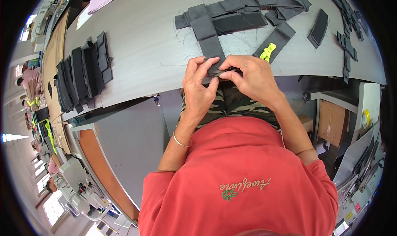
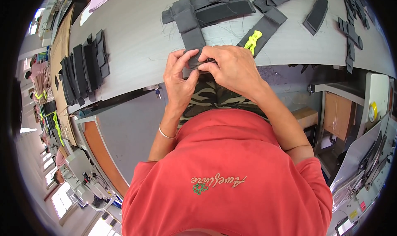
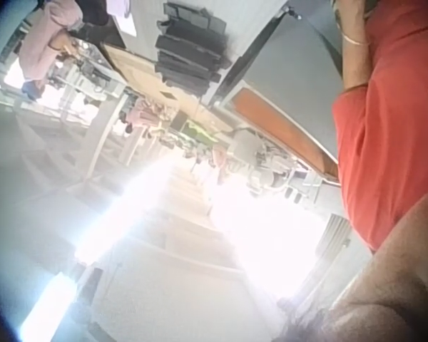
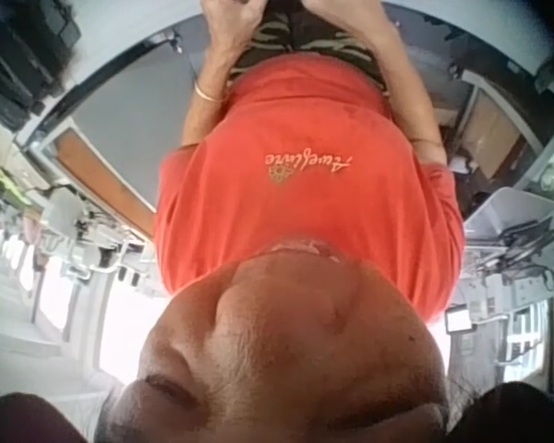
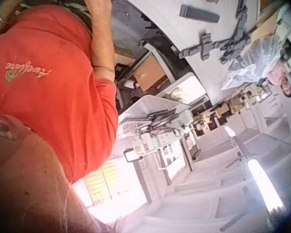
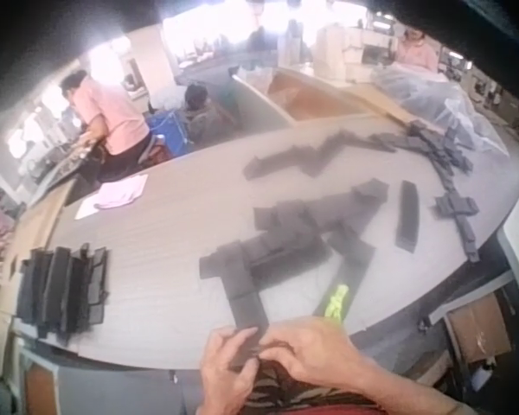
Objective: Trimming excess threads from small black fabric components using tweezers.
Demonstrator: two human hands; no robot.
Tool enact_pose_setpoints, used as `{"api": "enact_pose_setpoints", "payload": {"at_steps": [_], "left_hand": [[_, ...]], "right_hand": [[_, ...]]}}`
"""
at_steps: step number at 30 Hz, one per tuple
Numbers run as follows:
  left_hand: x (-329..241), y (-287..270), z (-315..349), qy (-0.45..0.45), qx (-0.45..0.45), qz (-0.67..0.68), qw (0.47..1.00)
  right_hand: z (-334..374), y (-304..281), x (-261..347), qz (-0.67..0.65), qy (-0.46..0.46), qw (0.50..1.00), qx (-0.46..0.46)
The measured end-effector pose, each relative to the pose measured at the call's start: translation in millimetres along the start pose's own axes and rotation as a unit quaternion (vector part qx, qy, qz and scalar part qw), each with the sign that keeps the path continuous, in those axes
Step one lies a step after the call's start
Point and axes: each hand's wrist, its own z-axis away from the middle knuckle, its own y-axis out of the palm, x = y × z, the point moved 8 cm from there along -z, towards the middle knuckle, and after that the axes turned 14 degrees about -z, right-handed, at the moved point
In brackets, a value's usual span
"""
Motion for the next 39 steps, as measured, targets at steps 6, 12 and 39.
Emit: {"api": "enact_pose_setpoints", "payload": {"at_steps": [6,12,39], "left_hand": [[-2,0,2,0.003,-0.003,-0.001,1.0],[-3,0,3,0.006,0.001,-0.008,1.0],[-10,4,0,0.033,-0.005,-0.015,0.999]], "right_hand": [[2,0,3,0.027,-0.001,1.0,0.015],[3,-2,2,0.017,0.012,0.999,0.028],[1,-1,-20,-0.046,0.066,0.997,-0.01]]}}
